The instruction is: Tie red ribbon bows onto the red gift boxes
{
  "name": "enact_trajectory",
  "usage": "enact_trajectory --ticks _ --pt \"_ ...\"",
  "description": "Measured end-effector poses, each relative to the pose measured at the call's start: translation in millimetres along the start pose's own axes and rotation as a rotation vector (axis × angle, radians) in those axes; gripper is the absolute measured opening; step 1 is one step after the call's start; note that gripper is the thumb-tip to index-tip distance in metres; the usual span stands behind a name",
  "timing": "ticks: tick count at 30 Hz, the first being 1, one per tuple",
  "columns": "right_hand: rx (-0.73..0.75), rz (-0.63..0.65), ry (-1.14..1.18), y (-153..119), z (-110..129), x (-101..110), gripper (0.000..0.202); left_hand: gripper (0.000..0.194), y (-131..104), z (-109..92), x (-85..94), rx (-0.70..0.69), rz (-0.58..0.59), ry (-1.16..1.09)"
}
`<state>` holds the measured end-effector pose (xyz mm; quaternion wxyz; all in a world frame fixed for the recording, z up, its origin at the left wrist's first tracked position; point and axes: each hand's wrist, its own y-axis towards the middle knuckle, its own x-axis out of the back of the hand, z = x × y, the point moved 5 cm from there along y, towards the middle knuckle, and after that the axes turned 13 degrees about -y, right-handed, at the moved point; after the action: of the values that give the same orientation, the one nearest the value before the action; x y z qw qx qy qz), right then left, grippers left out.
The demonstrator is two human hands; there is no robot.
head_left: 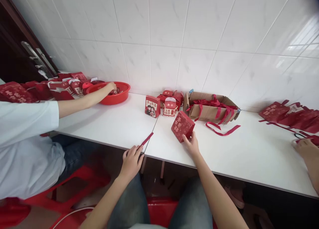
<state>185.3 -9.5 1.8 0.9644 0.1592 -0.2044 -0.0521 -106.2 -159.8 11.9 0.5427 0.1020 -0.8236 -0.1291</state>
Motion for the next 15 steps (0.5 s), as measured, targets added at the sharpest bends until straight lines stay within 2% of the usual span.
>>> enact_trajectory --ticks 3,7,9,11,13,15 --pt "0.011 -0.021 -0.021 0 0 3 0.060 0.037 -2 2 7.6 -0.125 0.013 -0.042" --pt "0.035 -0.272 -0.134 -18 10 23 0.072 0.033 4 12 22.2 -0.166 -0.010 -0.196" --pt "0.021 -0.381 -0.123 -44 17 30 0.066 0.028 4 13 32.0 -0.082 -0.085 -0.375" --pt "0.073 -0.442 -0.047 -82 29 31 0.057 0.024 0 8 39.9 0.079 -0.184 -0.641" --pt "0.115 -0.398 0.053 -123 41 23 0.050 0.027 -7 -5 41.3 0.274 -0.240 -0.947" --pt "0.086 -0.224 0.112 -157 51 7 0.044 0.035 -14 -29 41.0 0.380 -0.237 -1.186"
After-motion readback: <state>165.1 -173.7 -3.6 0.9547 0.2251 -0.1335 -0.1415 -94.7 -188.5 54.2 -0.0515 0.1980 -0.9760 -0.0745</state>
